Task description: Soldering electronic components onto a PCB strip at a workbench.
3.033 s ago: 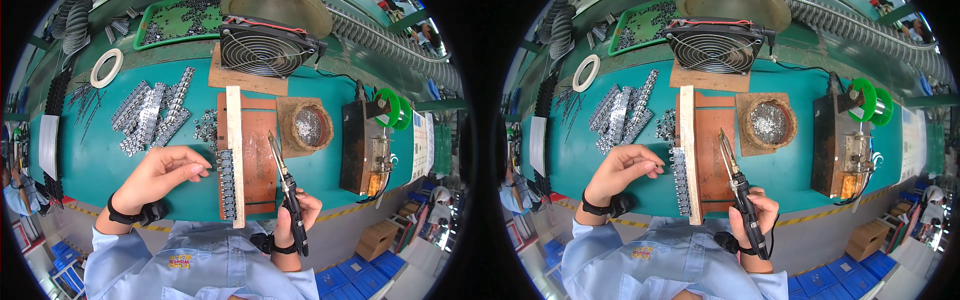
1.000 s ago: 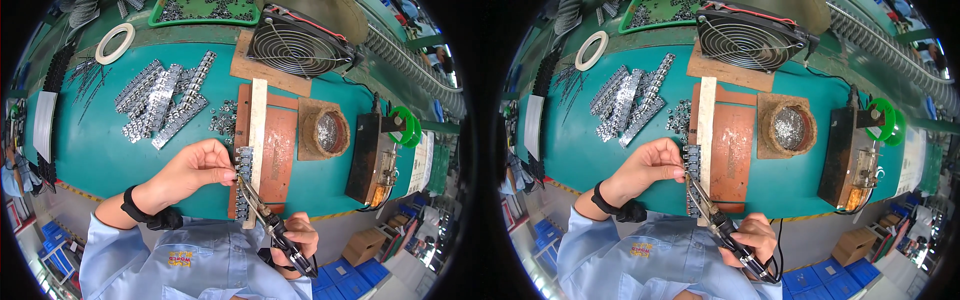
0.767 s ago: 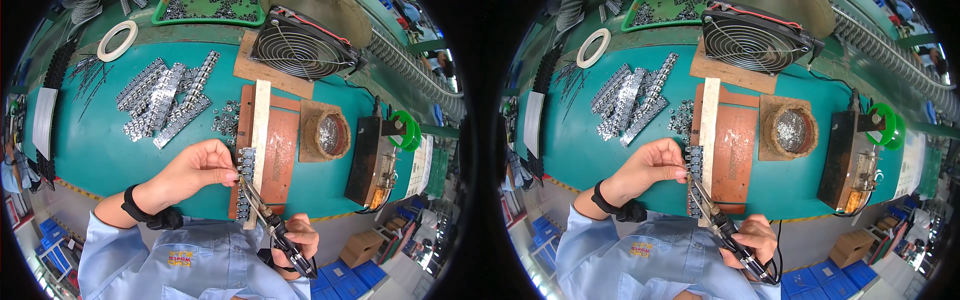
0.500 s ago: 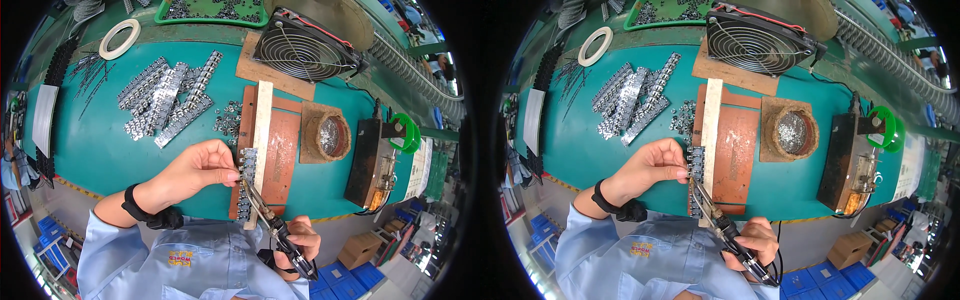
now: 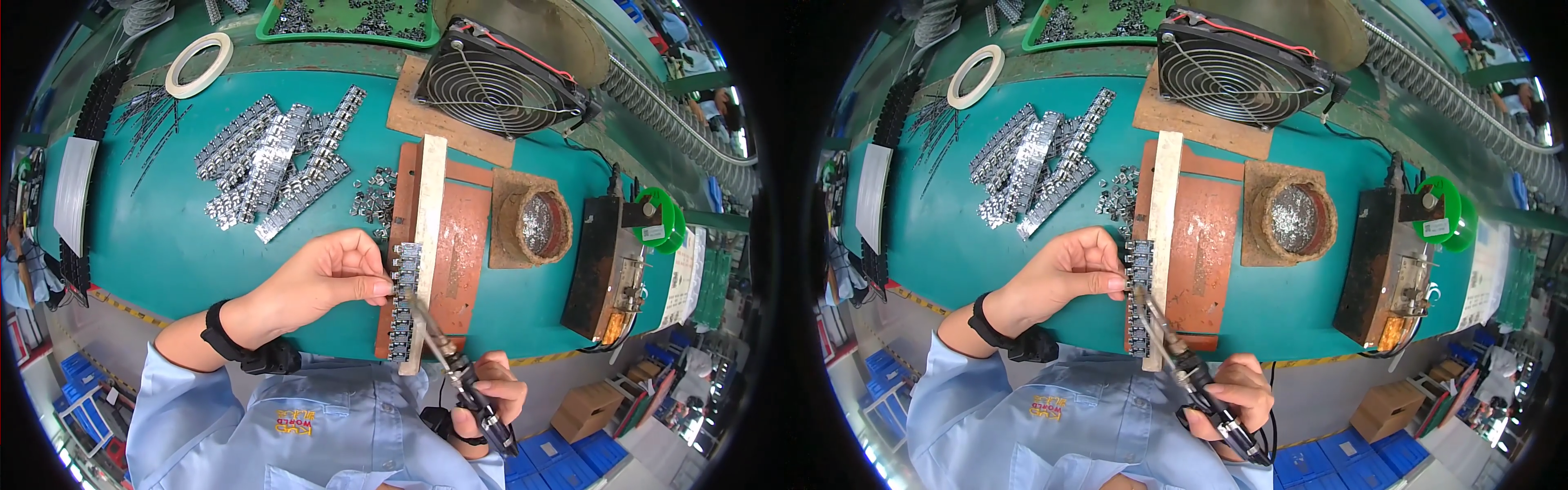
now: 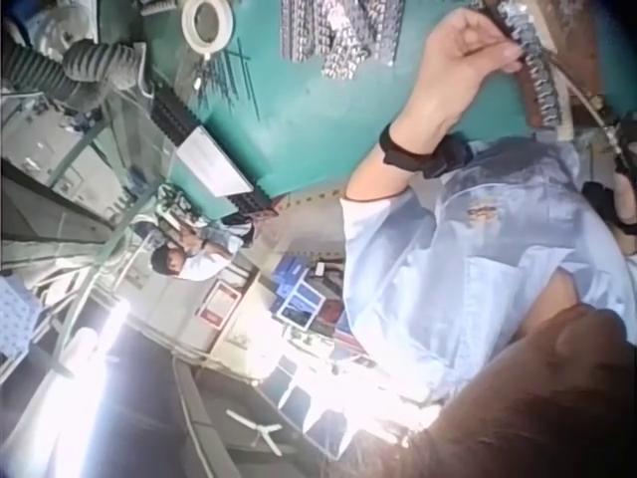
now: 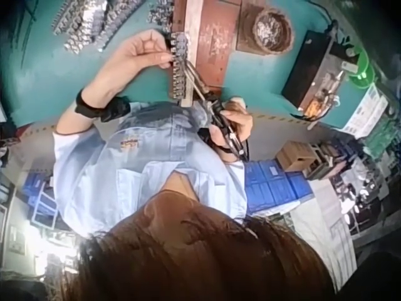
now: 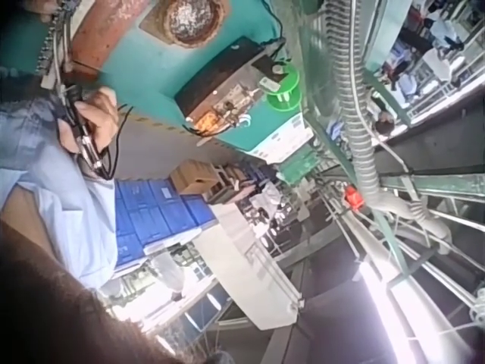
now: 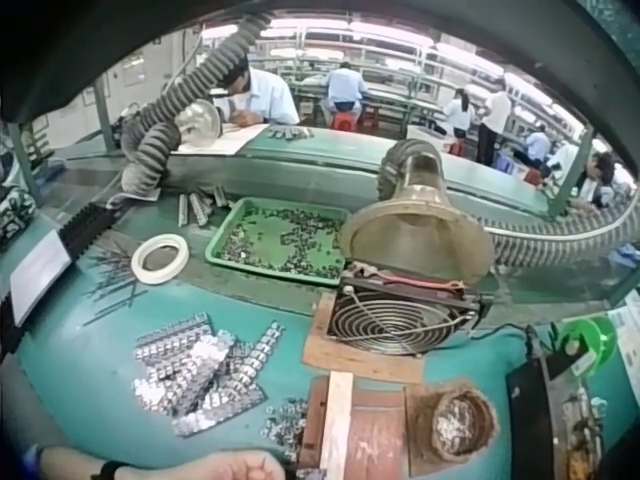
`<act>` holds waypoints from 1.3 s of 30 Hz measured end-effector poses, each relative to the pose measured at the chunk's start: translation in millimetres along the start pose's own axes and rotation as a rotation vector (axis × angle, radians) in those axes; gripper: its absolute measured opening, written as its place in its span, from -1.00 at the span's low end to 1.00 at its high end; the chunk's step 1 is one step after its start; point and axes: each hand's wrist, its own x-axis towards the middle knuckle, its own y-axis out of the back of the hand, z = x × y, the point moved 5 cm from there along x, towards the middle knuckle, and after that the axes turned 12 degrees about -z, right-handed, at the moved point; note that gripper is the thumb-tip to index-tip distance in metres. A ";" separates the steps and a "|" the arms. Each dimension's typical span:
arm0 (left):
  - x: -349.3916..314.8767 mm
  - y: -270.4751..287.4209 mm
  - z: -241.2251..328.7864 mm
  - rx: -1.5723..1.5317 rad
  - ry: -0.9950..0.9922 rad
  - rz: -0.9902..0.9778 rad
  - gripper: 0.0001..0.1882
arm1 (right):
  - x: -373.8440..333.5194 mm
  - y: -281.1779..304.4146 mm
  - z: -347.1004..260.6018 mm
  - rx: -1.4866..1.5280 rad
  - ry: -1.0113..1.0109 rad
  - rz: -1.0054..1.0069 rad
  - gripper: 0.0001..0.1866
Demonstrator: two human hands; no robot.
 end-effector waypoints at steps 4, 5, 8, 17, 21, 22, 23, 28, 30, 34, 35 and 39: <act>0.5 -2.5 1.3 -0.003 -0.001 0.003 -0.87 | -13.7 8.7 8.1 0.009 -0.071 0.264 -0.55; 0.4 -2.7 1.3 -0.006 -0.002 0.008 -0.87 | -15.4 11.7 9.7 -0.006 -0.093 0.390 -0.55; -0.2 -3.5 1.7 -0.003 -0.004 0.013 -0.87 | -17.1 20.4 15.8 -0.116 -0.182 0.534 -0.56; 1.9 -8.1 2.9 0.002 -0.001 -0.005 -0.87 | -6.2 26.1 18.2 -0.120 -0.277 0.590 -0.56; -5.2 -6.5 15.2 0.212 -0.054 0.075 -0.85 | -6.3 22.4 28.5 0.010 -0.205 0.531 -0.56; -7.8 -6.5 20.8 0.313 -0.082 0.117 -0.85 | -6.6 21.9 31.8 0.036 -0.196 0.504 -0.56; -8.0 -8.1 26.2 0.317 -0.080 0.117 -0.85 | -7.6 23.4 33.6 0.039 -0.195 0.506 -0.56; -3.1 -12.3 66.6 1.372 -0.164 0.436 -0.81 | -9.9 29.8 36.7 0.009 -0.169 0.479 -0.56; 3.5 -13.2 64.2 1.450 -0.094 0.412 -0.79 | -10.2 30.7 36.2 0.042 -0.154 0.477 -0.56; 11.0 -10.3 63.9 1.472 -0.126 0.401 -0.81 | -8.4 31.7 35.8 0.069 -0.157 0.470 -0.55; 12.4 -10.5 64.4 1.473 -0.126 0.399 -0.81 | -8.9 32.3 35.8 0.069 -0.158 0.472 -0.55; 16.2 -13.9 64.3 1.483 -0.125 0.360 -0.84 | -11.1 33.6 35.8 0.049 -0.180 0.487 -0.55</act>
